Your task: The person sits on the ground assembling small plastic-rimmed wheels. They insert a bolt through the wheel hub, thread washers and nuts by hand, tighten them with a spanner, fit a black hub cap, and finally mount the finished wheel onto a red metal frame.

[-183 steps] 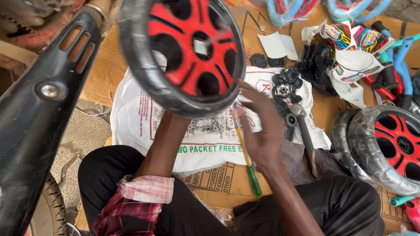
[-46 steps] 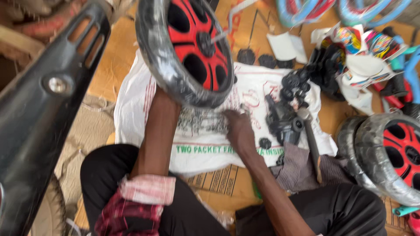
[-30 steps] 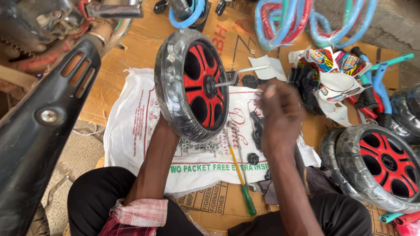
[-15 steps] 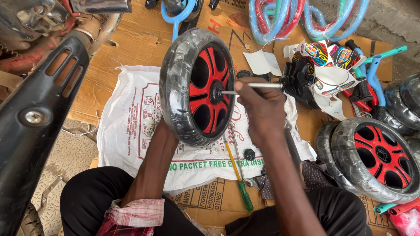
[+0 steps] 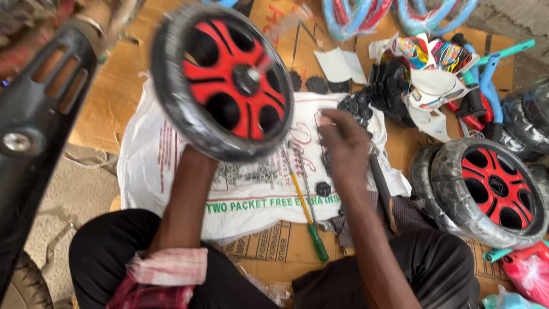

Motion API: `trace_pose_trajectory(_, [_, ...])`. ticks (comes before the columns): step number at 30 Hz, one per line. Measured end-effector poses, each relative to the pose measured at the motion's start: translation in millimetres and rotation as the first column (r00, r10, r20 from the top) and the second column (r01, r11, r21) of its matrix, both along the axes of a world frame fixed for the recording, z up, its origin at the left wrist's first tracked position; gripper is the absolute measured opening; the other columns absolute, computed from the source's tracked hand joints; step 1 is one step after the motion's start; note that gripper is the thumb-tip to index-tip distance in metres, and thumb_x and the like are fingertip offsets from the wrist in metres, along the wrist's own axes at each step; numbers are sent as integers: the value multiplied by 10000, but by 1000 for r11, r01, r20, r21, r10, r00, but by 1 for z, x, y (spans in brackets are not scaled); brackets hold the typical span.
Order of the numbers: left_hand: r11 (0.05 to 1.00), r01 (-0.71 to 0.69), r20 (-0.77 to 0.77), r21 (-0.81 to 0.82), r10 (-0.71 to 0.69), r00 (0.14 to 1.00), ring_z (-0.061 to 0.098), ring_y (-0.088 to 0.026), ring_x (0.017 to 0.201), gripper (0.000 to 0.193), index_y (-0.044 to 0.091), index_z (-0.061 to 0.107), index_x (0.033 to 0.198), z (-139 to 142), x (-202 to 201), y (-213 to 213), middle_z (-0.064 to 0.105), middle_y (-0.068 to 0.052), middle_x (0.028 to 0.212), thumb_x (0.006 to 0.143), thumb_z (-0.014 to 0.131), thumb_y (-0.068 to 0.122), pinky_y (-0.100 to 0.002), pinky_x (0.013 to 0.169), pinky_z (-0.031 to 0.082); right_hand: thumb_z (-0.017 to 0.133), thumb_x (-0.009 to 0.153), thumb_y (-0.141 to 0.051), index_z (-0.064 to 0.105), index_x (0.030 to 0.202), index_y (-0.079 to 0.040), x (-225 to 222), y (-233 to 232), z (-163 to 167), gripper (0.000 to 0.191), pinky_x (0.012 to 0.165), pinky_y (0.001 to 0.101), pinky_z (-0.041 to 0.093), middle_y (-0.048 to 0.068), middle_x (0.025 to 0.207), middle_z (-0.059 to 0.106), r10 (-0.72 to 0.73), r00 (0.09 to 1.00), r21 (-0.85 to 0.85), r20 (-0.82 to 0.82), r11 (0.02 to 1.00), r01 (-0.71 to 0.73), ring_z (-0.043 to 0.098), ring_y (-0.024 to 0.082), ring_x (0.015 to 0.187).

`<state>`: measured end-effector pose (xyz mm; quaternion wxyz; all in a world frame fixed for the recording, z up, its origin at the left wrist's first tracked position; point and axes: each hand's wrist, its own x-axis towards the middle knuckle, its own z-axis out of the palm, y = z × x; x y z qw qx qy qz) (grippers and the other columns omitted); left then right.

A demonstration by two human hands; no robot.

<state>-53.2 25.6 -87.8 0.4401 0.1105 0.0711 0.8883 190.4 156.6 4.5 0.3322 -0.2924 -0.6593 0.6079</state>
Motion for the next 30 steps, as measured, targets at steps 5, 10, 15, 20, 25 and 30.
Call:
trace_pose_trajectory(5, [998,-54,-31,37,56,998,686,-248,885,638,4,551,1387,8,-20,-8,680,-142,1137,1089,469,561,-357,747,592,705,1008,-142,771,1105,-64,69,18,-34,140,613,358,444,86,904,719,-298,888,286,349,937,202,553,182,693])
trace_pose_trajectory(10, [997,-57,-32,47,58,998,688,-249,880,639,2,550,1387,6,-21,-8,680,-143,1136,1090,468,562,-357,743,594,703,902,-33,760,1055,-16,101,-7,-53,164,739,326,558,119,962,754,-155,923,594,352,799,-93,721,188,829])
trace_pose_trajectory(15, [997,-46,-35,59,48,998,690,-250,875,640,0,550,1387,-2,-22,-6,681,-144,1136,1090,467,562,-357,740,596,665,959,-33,779,1071,-46,62,22,-53,160,814,428,511,166,833,699,-281,872,773,400,615,-157,646,312,764])
trace_pose_trajectory(20, [998,-3,-23,66,5,1000,692,-251,870,642,-1,550,1387,-14,-5,-8,681,-145,1135,1091,467,562,-358,736,599,722,844,-153,737,1128,-78,-10,75,-66,294,800,548,468,154,996,742,-312,720,748,620,514,-420,612,364,978])
trace_pose_trajectory(25, [996,44,2,83,-44,999,694,-252,865,643,-3,549,1387,-19,15,-13,681,-146,1134,1091,466,562,-358,733,601,742,800,-83,781,1042,-139,-10,90,-88,252,828,522,508,99,1018,772,-184,808,757,559,510,-408,682,306,973])
trace_pose_trajectory(30, [993,65,17,97,-67,998,696,-253,860,644,-4,549,1386,-24,21,-15,681,-147,1133,1092,465,562,-358,729,603,746,969,-97,686,1080,-64,31,91,-67,130,812,336,573,91,1026,734,-75,992,289,100,956,43,698,197,920])
